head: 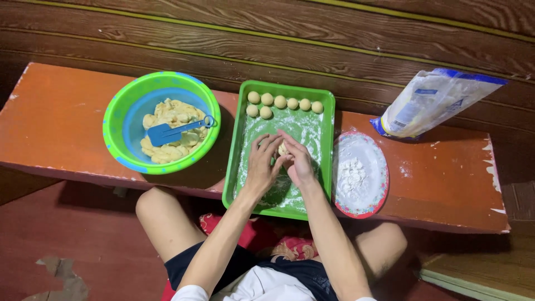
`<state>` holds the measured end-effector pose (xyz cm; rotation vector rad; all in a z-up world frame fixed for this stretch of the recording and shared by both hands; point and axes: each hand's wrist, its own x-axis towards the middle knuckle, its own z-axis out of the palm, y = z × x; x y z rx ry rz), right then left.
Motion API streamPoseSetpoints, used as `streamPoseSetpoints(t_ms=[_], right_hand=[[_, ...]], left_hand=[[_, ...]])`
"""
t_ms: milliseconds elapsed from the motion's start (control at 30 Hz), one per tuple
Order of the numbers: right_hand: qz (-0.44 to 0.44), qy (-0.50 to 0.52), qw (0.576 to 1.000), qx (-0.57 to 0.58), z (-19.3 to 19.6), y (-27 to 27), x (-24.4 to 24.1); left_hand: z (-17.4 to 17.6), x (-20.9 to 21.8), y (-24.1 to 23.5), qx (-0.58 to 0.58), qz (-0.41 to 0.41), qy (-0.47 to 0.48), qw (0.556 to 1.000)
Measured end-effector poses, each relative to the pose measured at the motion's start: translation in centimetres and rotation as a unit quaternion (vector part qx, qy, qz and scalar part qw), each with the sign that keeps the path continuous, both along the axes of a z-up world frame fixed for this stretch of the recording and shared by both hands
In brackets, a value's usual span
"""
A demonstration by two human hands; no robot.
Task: The person sits on the floor and rolls small pieces of dough into balls using both hands. They place the finished dough balls onto a green tray dusted with flour. The person occasionally reaches into a green bowl to retrieve more dough pieces.
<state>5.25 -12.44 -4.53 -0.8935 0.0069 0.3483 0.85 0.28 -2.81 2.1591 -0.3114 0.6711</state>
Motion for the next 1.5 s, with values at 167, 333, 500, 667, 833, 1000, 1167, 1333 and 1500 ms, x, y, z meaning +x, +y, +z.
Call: streamPoseSetpoints(t_ms=[167,333,500,667,833,1000,1167,1333,1500], right_hand=[[-0.019,0.012,0.999,-0.040,-1.0,-0.1,0.0],[-0.013,-0.005,0.997,-0.072,4.4,0.6,-2.3],[-0.001,-0.061,0.990,-0.127,4.5,0.9,-1.3],[0.031,-0.197,0.921,-0.336,4.6,1.0,-1.1],[-0.014,-0.246,0.889,-0.385,3.9,1.9,-1.0],[-0.088,-0.257,0.850,-0.451,5.9,1.1,-1.8],[-0.105,-0.278,0.820,-0.489,3.9,1.1,-0.8],[-0.085,-0.342,0.810,-0.468,6.1,1.2,-1.1],[-0.090,-0.370,0.812,-0.442,5.0,0.9,-0.8]], left_hand=[[0.2,-0.3,-0.1,-0.018,-0.013,0.053,0.998],[-0.3,0.0,-0.6,-0.002,-0.019,0.037,0.999],[4.9,0.8,-0.4,-0.070,-0.065,0.133,0.987],[4.1,1.9,0.0,-0.117,-0.028,0.143,0.982],[3.1,2.1,0.6,-0.133,-0.003,0.145,0.981],[5.2,1.5,0.6,-0.178,0.021,0.182,0.967],[7.2,1.4,-0.4,-0.187,0.007,0.230,0.955],[5.6,2.0,0.2,-0.116,0.005,0.214,0.970],[2.4,2.7,0.9,-0.107,0.029,0.182,0.977]])
